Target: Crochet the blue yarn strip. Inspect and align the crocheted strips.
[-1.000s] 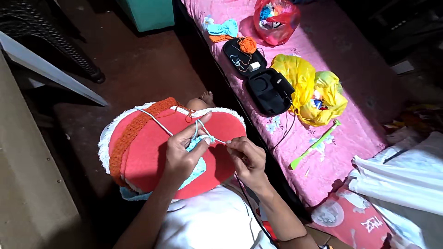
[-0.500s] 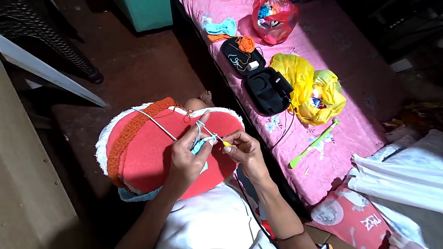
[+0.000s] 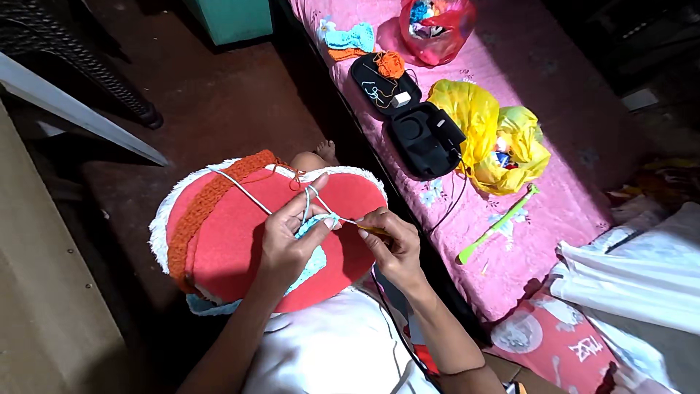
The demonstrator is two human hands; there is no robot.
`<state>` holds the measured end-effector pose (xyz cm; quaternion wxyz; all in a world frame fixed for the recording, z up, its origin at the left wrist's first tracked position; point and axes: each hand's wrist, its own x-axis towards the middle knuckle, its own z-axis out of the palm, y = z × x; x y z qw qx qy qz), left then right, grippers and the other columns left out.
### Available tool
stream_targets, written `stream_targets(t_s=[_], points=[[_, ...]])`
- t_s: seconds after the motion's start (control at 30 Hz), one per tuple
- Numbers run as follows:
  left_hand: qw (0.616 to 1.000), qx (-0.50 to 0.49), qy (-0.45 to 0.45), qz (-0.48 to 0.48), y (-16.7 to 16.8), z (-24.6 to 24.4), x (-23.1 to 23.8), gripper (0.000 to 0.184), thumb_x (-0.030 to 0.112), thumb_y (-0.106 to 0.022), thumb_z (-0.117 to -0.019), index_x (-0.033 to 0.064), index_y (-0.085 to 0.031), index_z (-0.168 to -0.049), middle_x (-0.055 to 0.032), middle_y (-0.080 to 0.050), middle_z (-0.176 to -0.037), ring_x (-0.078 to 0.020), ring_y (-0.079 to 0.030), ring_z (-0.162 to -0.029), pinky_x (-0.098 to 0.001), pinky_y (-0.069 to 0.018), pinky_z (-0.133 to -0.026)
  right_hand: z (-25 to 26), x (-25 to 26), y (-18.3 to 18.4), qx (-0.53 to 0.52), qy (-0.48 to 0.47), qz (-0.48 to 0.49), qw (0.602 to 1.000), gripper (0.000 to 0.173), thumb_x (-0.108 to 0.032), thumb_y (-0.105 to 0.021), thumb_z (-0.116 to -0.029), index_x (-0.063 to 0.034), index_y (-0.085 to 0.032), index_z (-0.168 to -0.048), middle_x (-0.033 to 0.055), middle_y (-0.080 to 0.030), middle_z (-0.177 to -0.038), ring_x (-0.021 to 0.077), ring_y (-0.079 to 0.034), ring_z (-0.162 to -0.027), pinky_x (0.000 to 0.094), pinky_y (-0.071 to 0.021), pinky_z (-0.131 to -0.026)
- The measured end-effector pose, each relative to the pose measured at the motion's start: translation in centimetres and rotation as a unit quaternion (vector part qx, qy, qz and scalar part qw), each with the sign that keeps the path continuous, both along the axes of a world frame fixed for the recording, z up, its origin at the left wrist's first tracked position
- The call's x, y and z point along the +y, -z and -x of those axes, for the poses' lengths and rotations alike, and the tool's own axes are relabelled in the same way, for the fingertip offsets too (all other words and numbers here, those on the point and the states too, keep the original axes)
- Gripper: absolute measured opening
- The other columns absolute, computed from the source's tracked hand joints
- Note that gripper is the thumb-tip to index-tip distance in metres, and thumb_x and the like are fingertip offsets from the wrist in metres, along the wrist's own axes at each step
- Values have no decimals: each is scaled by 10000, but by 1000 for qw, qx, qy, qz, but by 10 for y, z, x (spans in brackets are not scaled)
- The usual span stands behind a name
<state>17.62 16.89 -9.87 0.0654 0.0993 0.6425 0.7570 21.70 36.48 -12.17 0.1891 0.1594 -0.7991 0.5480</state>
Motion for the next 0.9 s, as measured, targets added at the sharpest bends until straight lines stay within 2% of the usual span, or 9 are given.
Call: stream_targets(t_s=[0.37,0.6,0.73,0.9], points=[[1000,0,3,20,-2,-1,0,545,-1,-599,-882,16,-570,-1426,39,-732,-835,-70,-701,-737,-208,-601,-713,1,1,0,40,16,-65,997,152,-31,-575,-949,30,-714,-968,99,-702,-884,56,-628,-758,172,-519,-676],[999,14,-2,39,1,0,0,473,22,-595,-893,27,-621,-1365,41,-735,-883,-58,-696,-763,-207,-596,-724,1,2,1,55,12,-74,996,156,-39,-574,-954,26,-715,-959,101,-706,-874,80,-645,-776,200,-539,-701],[999,10,-2,46,1,1,0,483,12,-590,-902,23,-611,-1384,50,-728,-868,-32,-674,-743,-183,-577,-705,1,3,2,66,15,-100,993,168,-55,-567,-953,10,-723,-956,104,-706,-858,106,-647,-757,224,-540,-682],[999,5,1,36,0,2,-1,471,11,-583,-912,19,-611,-1382,28,-734,-877,-67,-694,-749,-206,-594,-699,1,6,3,63,26,-111,991,168,-58,-566,-951,5,-721,-940,101,-703,-852,103,-647,-755,218,-533,-666]])
